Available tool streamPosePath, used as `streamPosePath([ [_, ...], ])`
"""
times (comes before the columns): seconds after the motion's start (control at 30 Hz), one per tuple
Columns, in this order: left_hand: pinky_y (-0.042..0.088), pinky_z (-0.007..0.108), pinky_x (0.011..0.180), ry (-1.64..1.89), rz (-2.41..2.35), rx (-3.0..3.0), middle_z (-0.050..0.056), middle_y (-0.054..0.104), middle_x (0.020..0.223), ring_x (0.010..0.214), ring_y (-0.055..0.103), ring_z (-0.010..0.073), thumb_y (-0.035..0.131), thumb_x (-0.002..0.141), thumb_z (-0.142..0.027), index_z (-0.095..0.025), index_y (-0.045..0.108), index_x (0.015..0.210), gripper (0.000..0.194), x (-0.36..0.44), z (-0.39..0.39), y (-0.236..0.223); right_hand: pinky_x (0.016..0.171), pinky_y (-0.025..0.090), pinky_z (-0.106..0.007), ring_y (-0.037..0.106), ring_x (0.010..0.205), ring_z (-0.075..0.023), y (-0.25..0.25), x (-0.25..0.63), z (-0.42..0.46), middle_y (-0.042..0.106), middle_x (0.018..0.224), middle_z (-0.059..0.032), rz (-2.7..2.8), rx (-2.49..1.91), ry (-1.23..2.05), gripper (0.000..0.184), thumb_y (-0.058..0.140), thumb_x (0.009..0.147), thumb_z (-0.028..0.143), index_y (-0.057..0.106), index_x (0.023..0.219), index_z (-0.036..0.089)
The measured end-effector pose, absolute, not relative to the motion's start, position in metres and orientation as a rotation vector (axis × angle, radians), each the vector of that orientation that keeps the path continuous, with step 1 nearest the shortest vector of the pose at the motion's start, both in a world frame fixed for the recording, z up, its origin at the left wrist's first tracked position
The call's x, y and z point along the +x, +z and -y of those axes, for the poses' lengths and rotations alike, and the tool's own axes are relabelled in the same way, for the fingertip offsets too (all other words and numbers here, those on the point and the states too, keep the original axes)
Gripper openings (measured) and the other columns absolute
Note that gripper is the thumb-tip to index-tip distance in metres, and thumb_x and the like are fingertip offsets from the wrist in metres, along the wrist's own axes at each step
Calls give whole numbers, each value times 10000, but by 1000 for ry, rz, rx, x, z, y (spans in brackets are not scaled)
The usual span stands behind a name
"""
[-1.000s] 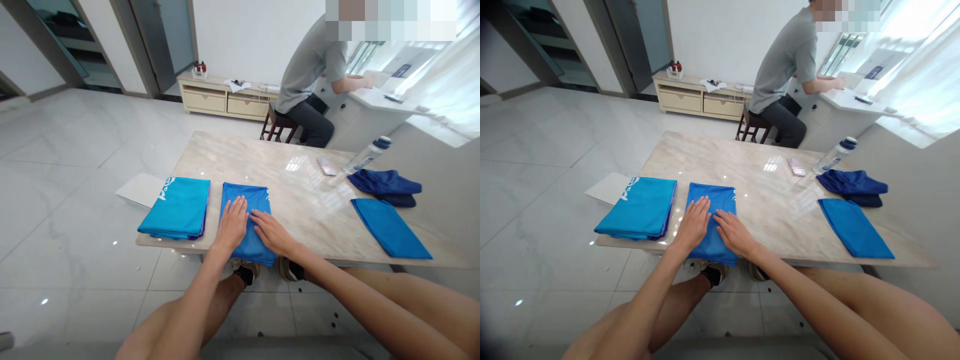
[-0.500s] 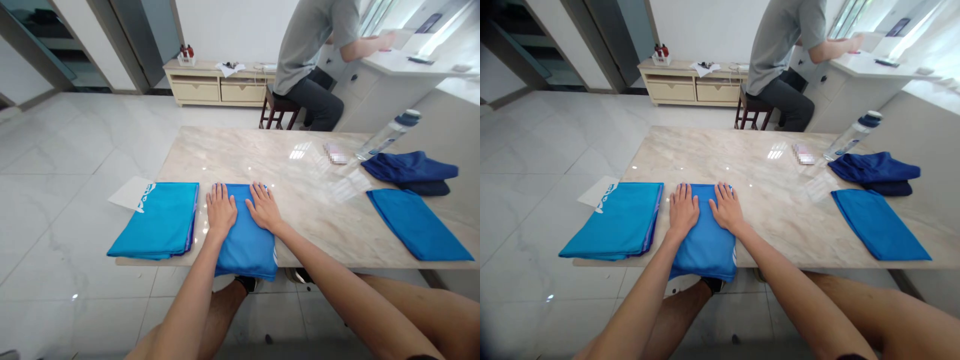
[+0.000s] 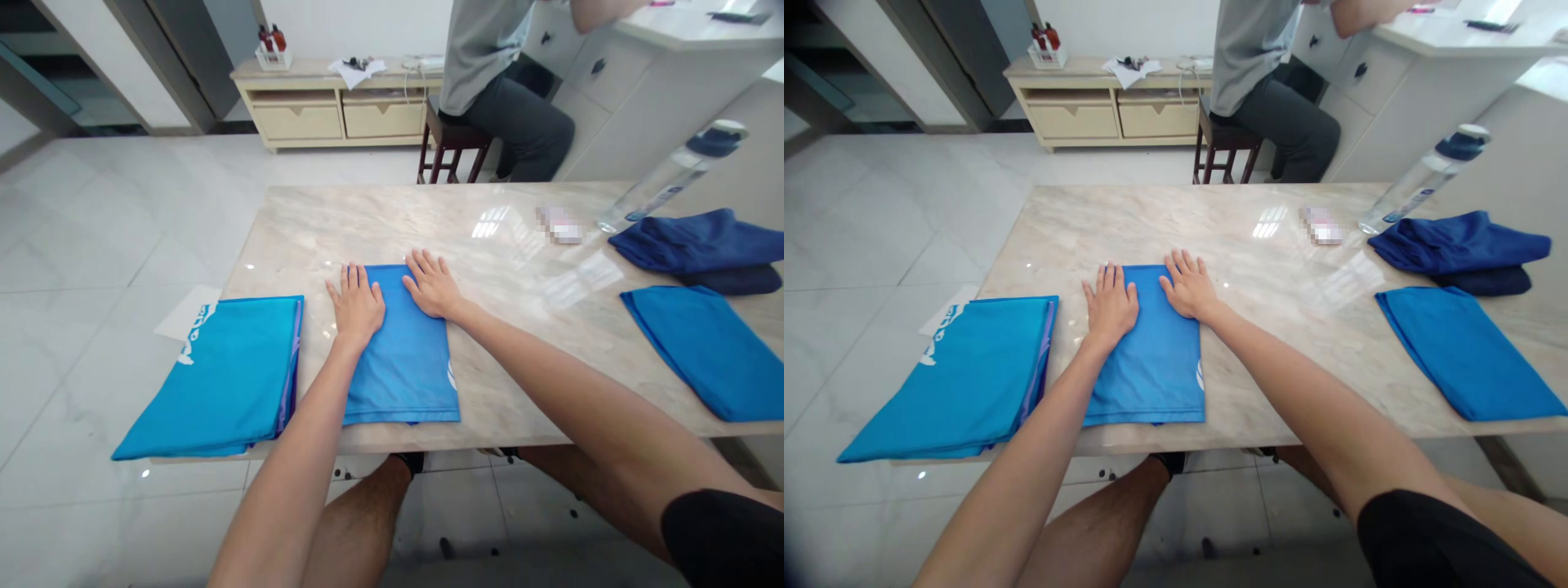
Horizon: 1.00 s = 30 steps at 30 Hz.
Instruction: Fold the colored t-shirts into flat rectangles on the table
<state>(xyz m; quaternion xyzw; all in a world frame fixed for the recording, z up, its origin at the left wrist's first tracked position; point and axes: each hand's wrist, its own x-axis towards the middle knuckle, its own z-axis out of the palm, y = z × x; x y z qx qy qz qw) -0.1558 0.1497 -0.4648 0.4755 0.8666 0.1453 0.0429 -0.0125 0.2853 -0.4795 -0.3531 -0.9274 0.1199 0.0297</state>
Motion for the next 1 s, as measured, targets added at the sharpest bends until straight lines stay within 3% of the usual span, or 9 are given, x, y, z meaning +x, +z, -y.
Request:
streamPosePath([
  [0.2,78,643,1413,418,-2620,1484,144,292,1850,1746,196,300,293,1131,-413,-115,372,1752,693,-166,-155,-473,1405,109,-608,134,1749,-325,-488,-13,-305,203,1875,-117,2852,-1047,375,725,226,1170,522,291,1795,161],
  [0.33,98,635,1411,406,-2748,1307,155,283,1851,1742,206,334,270,1145,-422,-117,364,1757,691,-178,-142,-474,1403,103,-616,140,1747,-326,-494,-14,-317,203,1876,-99,2850,-1010,422,702,244,1164,492,309,1792,184],
  [0.57,296,544,1383,409,-2676,1489,262,375,1786,1698,338,326,295,1138,-312,-14,381,1716,656,-171,-85,-444,1392,168,-636,175,1741,-337,-472,5,-247,215,1856,-173,2662,-1111,475,697,306,1120,307,301,1782,91],
  [0.63,269,554,1396,388,-2584,1681,232,390,1788,1698,342,310,271,1149,-324,-55,412,1712,640,-149,-61,-437,1405,179,-576,215,1734,-306,-465,23,-198,276,1843,-159,2689,-964,431,664,313,1129,295,368,1764,108],
  [0.77,217,522,1417,220,-2419,1853,177,354,1819,1722,284,281,301,1152,-356,-93,394,1733,645,-109,-14,-441,1401,201,-573,226,1731,-313,-464,63,-113,304,1831,-164,2701,-886,372,625,328,1157,338,445,1727,111],
  [1.0,157,546,1421,140,-2428,1805,147,306,1844,1735,241,277,272,1154,-377,-125,340,1763,662,-107,11,-449,1395,216,-585,249,1721,-341,-474,86,-86,289,1833,-165,2746,-970,383,644,370,1163,386,417,1741,107],
])
